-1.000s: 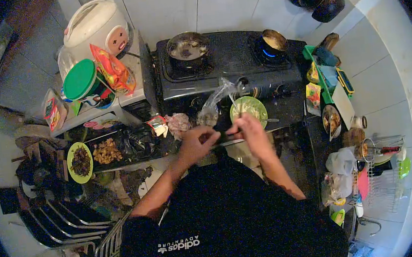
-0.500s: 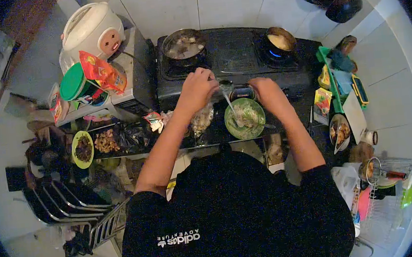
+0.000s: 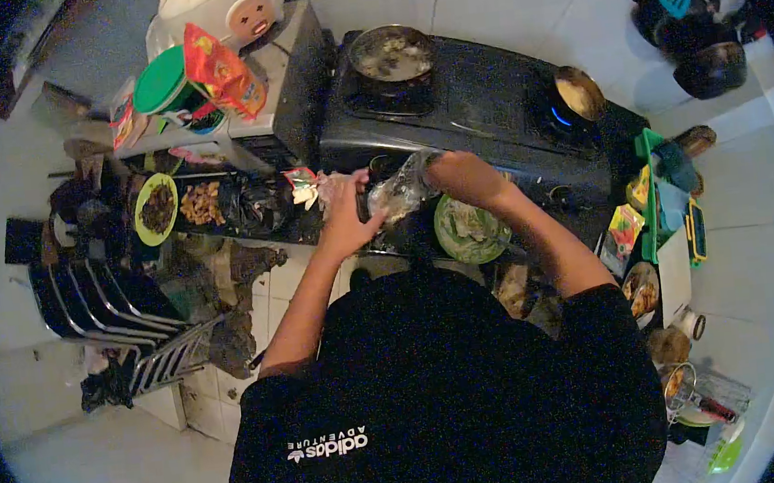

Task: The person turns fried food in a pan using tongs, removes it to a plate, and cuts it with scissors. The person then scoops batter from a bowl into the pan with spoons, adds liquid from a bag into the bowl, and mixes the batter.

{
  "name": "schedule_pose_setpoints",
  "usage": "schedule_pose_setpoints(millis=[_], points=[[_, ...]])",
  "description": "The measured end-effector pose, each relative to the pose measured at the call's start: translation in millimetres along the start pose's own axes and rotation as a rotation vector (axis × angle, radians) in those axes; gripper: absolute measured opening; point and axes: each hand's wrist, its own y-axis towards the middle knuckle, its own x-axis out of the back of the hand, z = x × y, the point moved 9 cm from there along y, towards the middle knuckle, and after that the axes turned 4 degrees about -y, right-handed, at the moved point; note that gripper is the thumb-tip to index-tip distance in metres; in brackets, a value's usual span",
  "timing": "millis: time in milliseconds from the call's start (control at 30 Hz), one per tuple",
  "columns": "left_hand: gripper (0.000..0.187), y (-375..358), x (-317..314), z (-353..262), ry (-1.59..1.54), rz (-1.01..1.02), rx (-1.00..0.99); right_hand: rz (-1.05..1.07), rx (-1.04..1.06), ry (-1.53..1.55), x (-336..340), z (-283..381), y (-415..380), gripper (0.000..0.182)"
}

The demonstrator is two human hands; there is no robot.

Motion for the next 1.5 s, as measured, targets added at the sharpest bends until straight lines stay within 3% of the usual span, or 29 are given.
schedule_pose_setpoints(millis=[100, 133, 300, 367, 500, 600, 667, 867, 1067, 1200, 1367, 1500], points=[[0.063, -33.2, -22.2, 40.4, -0.001, 0.052, 0.069, 0.036, -0.026, 0.005, -10.7, 8.4, 5.5, 0.014], [0.062, -39.8, -32.6, 55.9, 0.007, 0.100, 0.184, 0.062, -0.084, 0.056, -19.7, 5.2, 6.9, 0.013], [0.062, -48.7, -57.2, 99.4, -0.149, 0.059, 0.301, 0.158, -0.220, 0.074, -43.3, 9.8, 0.4, 0.009], [0.062, -45.4, -55.1, 91.7, 0.072, 0.029, 0.162, -0.252, -0.041, 0.162, -15.5, 26.7, -11.0, 0.007], [0.063, -44.3, -51.9, 78.4, 0.077, -0.027, 0.098, -0.216, -0.096, 0.085, -45.0, 21.6, -11.0, 0.007], [0.062, -42.7, -55.3, 82.5, 0.051, -0.044, 0.100, -0.046, -0.055, 0.028, -51.7, 28.3, -5.4, 0.007], [0.061, -46.1, -57.5, 84.4, -0.030, -0.081, 0.041, 0.061, -0.175, 0.170, -65.6, 18.9, -2.1, 0.011], [0.060, -43.9, -57.3, 84.4, -0.103, -0.048, 0.064, -0.040, -0.410, 0.225, -41.8, 7.3, 3.6, 0.018], [0.061, -39.1, -52.3, 75.5, -0.056, -0.070, 0.072, 0.040, -0.407, 0.450, -52.4, -4.1, 4.0, 0.018], [0.060, -38.5, -66.3, 94.6, -0.191, -0.084, 0.115, -0.004, -0.487, 0.414, -68.6, -21.2, -7.9, 0.018], [0.055, -33.1, -57.2, 89.3, -0.109, -0.142, 0.050, -0.005, -0.476, 0.326, -40.5, 1.9, -6.9, 0.019], [0.049, -30.8, -53.7, 88.7, -0.065, -0.176, 0.014, 0.044, -0.415, 0.443, -72.8, -15.9, -10.2, 0.019]])
